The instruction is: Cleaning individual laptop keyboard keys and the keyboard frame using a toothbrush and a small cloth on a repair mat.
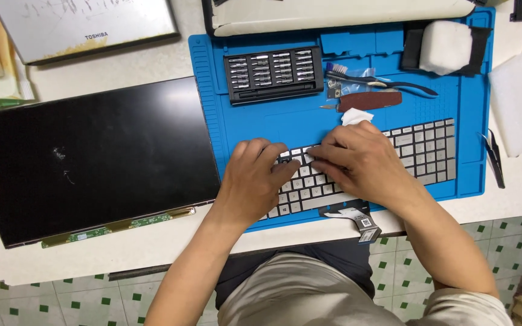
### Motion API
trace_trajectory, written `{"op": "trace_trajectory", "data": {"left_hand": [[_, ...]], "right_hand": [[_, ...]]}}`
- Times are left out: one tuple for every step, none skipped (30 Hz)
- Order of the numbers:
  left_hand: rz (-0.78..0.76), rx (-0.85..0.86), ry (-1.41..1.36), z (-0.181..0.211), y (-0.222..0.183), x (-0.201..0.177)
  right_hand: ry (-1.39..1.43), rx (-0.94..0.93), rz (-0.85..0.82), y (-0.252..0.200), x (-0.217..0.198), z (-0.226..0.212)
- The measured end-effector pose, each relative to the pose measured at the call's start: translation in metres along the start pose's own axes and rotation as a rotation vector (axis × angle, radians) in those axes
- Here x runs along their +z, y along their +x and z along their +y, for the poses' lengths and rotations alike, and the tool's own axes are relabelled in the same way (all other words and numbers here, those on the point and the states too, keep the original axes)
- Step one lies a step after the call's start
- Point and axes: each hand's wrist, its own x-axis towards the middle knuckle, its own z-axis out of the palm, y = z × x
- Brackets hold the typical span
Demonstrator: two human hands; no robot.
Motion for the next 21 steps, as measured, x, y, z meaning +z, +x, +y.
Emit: {"op": "trace_trajectory", "data": {"left_hand": [[-0.003, 0.001, -0.003, 0.000, 0.000, 0.000], [0.001, 0.002, -0.001, 0.000, 0.000, 0.000], [0.006, 0.000, 0.003, 0.000, 0.000, 0.000], [0.003, -0.001, 0.002, 0.000, 0.000, 0.000], [0.010, 0.004, 0.001, -0.001, 0.000, 0.000], [0.018, 0.009, 0.000, -0.001, 0.000, -0.001], [0.017, 0.010, 0.000, -0.001, 0.000, 0.000], [0.017, 0.006, 0.005, 0.000, 0.001, 0.000], [0.017, 0.003, 0.010, 0.000, 0.001, 0.000], [0.016, 0.004, 0.010, 0.000, 0.001, 0.000], [0.019, 0.014, 0.010, -0.001, 0.001, 0.000], [0.022, 0.024, 0.011, -0.002, 0.001, 0.000], [0.023, 0.025, 0.011, -0.002, 0.001, 0.000], [0.022, 0.029, 0.016, -0.002, 0.001, 0.000], [0.020, 0.033, 0.021, -0.002, 0.001, 0.000], [0.019, 0.033, 0.021, -0.001, 0.002, 0.000], [0.033, 0.031, 0.017, 0.000, 0.003, 0.000], [0.047, 0.029, 0.012, 0.002, 0.005, 0.000], [0.047, 0.030, 0.013, 0.002, 0.005, 0.000], [0.051, 0.047, 0.032, 0.002, 0.005, 0.001], [0.054, 0.064, 0.051, 0.002, 0.006, 0.001]], "right_hand": [[0.001, 0.004, 0.000, -0.001, 0.002, 0.001], [-0.002, 0.003, -0.001, -0.001, 0.003, 0.002], [-0.003, -0.001, -0.002, -0.001, 0.005, 0.003], [0.000, 0.001, -0.004, -0.002, 0.007, 0.003], [-0.004, 0.003, -0.001, -0.002, 0.009, 0.004], [-0.008, 0.006, 0.002, -0.002, 0.010, 0.005], [-0.007, 0.006, 0.003, -0.003, 0.012, 0.005], [-0.003, 0.016, 0.009, -0.003, 0.013, 0.006], [0.001, 0.026, 0.015, -0.004, 0.013, 0.006], [0.001, 0.027, 0.016, -0.004, 0.012, 0.005], [-0.009, 0.018, 0.012, -0.004, 0.012, 0.003], [-0.020, 0.009, 0.008, -0.004, 0.011, 0.002], [-0.020, 0.009, 0.009, -0.005, 0.011, 0.003], [-0.028, -0.005, 0.014, -0.006, 0.011, 0.004], [-0.035, -0.018, 0.019, -0.008, 0.012, 0.005], [-0.034, -0.018, 0.018, -0.009, 0.012, 0.006], [-0.055, -0.028, 0.013, -0.011, 0.012, 0.007], [-0.075, -0.039, 0.007, -0.012, 0.012, 0.007], [-0.075, -0.039, 0.009, -0.011, 0.009, 0.006], [-0.066, -0.042, 0.009, -0.011, 0.007, 0.004], [-0.057, -0.045, 0.009, -0.010, 0.005, 0.002]]}}
